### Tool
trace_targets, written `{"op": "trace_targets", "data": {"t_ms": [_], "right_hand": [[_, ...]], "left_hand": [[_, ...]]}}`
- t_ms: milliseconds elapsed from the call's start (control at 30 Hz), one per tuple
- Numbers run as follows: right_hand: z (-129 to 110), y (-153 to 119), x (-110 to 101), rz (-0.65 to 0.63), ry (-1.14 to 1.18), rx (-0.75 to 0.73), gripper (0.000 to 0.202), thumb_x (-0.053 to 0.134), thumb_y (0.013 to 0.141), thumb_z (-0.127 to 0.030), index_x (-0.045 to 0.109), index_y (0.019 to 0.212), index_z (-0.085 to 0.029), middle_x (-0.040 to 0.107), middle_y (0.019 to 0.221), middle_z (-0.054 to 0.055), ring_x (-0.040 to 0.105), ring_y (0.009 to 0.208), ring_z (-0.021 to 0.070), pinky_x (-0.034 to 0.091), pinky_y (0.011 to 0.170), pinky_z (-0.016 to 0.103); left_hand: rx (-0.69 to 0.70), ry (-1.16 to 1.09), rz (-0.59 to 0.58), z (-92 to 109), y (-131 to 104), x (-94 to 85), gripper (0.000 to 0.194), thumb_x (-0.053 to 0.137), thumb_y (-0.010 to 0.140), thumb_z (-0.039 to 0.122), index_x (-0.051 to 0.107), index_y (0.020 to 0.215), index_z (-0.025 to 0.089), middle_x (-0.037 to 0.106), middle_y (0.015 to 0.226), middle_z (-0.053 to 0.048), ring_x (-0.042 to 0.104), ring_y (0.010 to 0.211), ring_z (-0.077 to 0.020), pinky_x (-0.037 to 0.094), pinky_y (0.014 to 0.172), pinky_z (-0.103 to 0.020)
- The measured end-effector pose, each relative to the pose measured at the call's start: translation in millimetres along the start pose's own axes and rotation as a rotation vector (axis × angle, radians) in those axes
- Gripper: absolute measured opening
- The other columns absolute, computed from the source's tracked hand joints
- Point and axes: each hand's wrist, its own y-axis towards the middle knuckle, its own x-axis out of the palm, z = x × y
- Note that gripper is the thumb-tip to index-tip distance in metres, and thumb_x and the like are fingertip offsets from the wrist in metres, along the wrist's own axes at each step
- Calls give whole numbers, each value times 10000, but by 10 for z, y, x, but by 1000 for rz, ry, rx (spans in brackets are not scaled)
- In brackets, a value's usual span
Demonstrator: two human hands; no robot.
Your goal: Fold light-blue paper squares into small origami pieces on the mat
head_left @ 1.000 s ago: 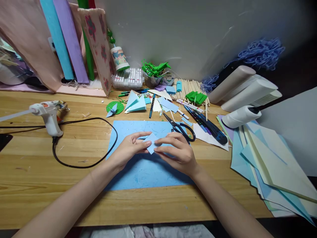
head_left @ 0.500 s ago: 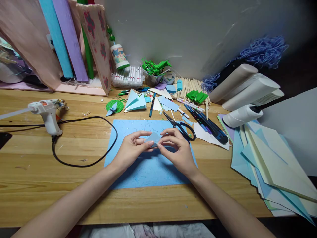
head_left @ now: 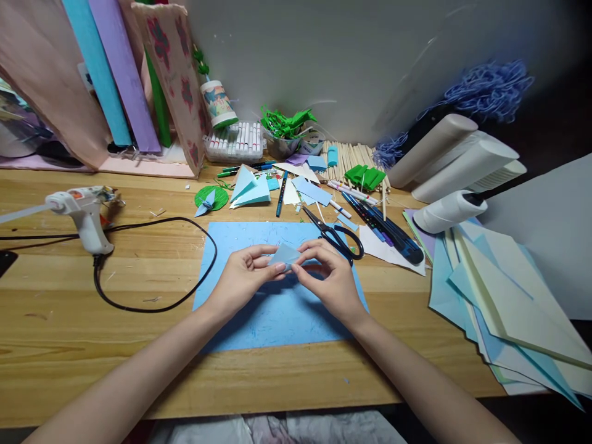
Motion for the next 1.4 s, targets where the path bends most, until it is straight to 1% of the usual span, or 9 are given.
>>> {"op": "trace_targets", "data": {"t_ms": [100, 167, 267, 367, 633, 800, 1033, 1167, 1400], "right_hand": [[41, 10, 19, 34, 168, 110, 210, 671, 691, -253, 510, 816, -201, 500, 890, 4, 563, 734, 107, 539, 578, 210], [76, 23, 28, 14, 280, 211, 313, 695, 662, -298, 480, 869, -204, 506, 843, -7, 556, 637, 92, 547, 521, 220], [108, 36, 28, -77, 339, 309, 289, 683, 668, -347, 513, 828, -175, 542, 724, -9, 558, 584, 102, 547, 487, 229], [102, 38, 20, -83, 311, 299, 240, 681, 671, -348, 550, 741, -159, 570, 656, -6, 564, 575, 110, 539, 491, 227], [93, 47, 24, -39, 284, 326, 287, 701, 637, -392, 568, 722, -152, 601, 615, -2, 573, 518, 111, 531, 496, 239], [113, 45, 27, -39, 312, 335, 283, 713, 629, -372, 558, 726, -156, 590, 593, -12, 571, 497, 109, 528, 496, 237], [108, 63, 33, -91, 338, 368, 279, 696, 644, -385, 553, 724, -159, 590, 621, -17, 588, 541, 113, 531, 537, 249], [77, 72, 38, -130, 328, 397, 277, 670, 664, -404, 559, 675, -150, 584, 596, -20, 581, 542, 102, 527, 545, 242], [44, 72, 50, -120, 352, 387, 261, 680, 661, -377, 554, 651, -148, 582, 583, -25, 566, 533, 88, 517, 532, 220]], "left_hand": [[11, 9, 18, 11, -3, 4, 468, 748, 595, 265, 557, 989, 100, 707, 802, -77, 663, 693, -171, 517, 754, -343], [20, 21, 30, 14, -2, 3, 470, 747, 597, 268, 557, 994, 100, 704, 802, -72, 661, 698, -169, 517, 749, -332], [37, 47, 38, 8, 2, -2, 434, 742, 602, 276, 564, 964, 115, 698, 795, -53, 660, 695, -162, 520, 723, -303], [74, 101, 51, -5, 2, -11, 388, 733, 611, 292, 573, 924, 131, 691, 746, -31, 661, 690, -163, 522, 687, -277], [121, 203, 44, -16, 5, -26, 417, 741, 593, 322, 596, 937, 136, 708, 806, -55, 665, 776, -196, 520, 710, -276], [78, 198, 21, -37, 28, -53, 451, 763, 560, 306, 596, 942, 135, 709, 795, -55, 668, 742, -196, 523, 687, -286], [-38, 182, 63, 9, 35, -64, 542, 793, 497, 295, 603, 962, 91, 709, 779, -91, 667, 718, -219, 525, 715, -354], [-56, 152, 60, 18, 33, -51, 533, 792, 502, 291, 609, 956, 82, 707, 755, -89, 668, 706, -212, 526, 704, -333], [-57, 154, 50, 9, 30, -33, 506, 782, 522, 270, 603, 957, 83, 703, 747, -82, 664, 689, -190, 516, 690, -299]]}}
